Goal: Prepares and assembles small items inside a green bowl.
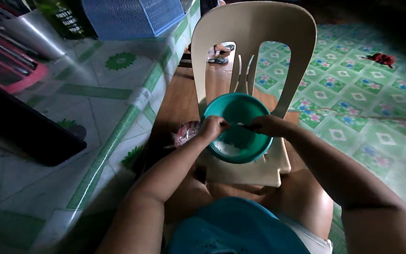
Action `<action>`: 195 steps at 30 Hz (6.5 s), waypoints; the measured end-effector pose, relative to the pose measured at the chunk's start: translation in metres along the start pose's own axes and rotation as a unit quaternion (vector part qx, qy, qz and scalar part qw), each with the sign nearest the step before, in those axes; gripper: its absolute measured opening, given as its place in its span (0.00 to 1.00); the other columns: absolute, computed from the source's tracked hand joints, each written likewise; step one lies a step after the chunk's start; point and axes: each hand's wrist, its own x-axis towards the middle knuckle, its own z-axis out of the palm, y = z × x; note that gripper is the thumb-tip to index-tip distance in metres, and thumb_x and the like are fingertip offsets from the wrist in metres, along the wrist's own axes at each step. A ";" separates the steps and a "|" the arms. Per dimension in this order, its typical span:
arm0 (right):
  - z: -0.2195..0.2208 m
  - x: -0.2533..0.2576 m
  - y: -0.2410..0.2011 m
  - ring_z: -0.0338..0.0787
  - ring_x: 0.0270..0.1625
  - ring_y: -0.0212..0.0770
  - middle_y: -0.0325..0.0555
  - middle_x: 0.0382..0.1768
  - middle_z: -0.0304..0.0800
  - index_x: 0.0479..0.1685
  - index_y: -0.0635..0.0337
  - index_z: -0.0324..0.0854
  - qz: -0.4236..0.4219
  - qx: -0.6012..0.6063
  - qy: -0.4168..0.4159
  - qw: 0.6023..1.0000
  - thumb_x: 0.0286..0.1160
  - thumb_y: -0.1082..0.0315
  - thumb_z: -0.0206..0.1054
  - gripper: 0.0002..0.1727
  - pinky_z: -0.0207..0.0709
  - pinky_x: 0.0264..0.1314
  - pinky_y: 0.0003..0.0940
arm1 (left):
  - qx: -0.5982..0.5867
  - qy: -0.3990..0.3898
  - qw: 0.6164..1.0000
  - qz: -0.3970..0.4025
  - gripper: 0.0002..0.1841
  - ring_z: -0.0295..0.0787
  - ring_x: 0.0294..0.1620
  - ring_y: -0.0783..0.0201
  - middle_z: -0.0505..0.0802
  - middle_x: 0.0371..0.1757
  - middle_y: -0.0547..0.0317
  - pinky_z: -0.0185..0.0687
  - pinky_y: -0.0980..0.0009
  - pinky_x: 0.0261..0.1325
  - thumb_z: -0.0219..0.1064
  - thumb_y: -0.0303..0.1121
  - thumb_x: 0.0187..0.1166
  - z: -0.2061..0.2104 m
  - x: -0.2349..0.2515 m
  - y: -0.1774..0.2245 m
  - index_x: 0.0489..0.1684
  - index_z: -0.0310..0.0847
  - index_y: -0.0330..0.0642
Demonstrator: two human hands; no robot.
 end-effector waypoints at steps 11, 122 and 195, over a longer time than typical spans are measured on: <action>0.017 0.014 0.007 0.92 0.52 0.47 0.48 0.46 0.94 0.51 0.58 0.91 -0.039 -0.050 -0.018 0.998 0.82 0.70 0.66 0.09 0.83 0.62 0.54 | 0.131 0.022 0.979 0.156 0.09 0.90 0.54 0.51 0.95 0.40 0.54 0.78 0.46 0.66 0.72 0.39 0.79 0.004 -0.006 -0.001 0.46 0.95 0.46; 0.086 0.049 -0.006 0.86 0.67 0.63 0.59 0.59 0.88 0.54 0.63 0.88 -0.014 -0.200 -0.119 0.973 0.76 0.76 0.67 0.11 0.79 0.67 0.66 | -0.061 0.068 0.995 -0.045 0.14 0.92 0.58 0.64 0.96 0.54 0.57 0.84 0.58 0.68 0.67 0.43 0.84 -0.029 -0.009 0.003 0.53 0.94 0.46; 0.043 0.017 -0.018 0.84 0.70 0.57 0.63 0.68 0.83 0.69 0.65 0.83 -0.044 0.167 0.157 0.972 0.80 0.64 0.71 0.22 0.78 0.75 0.55 | -0.194 0.103 0.975 0.047 0.13 0.91 0.51 0.74 0.96 0.49 0.61 0.86 0.70 0.60 0.66 0.42 0.86 -0.085 -0.025 0.066 0.50 0.91 0.42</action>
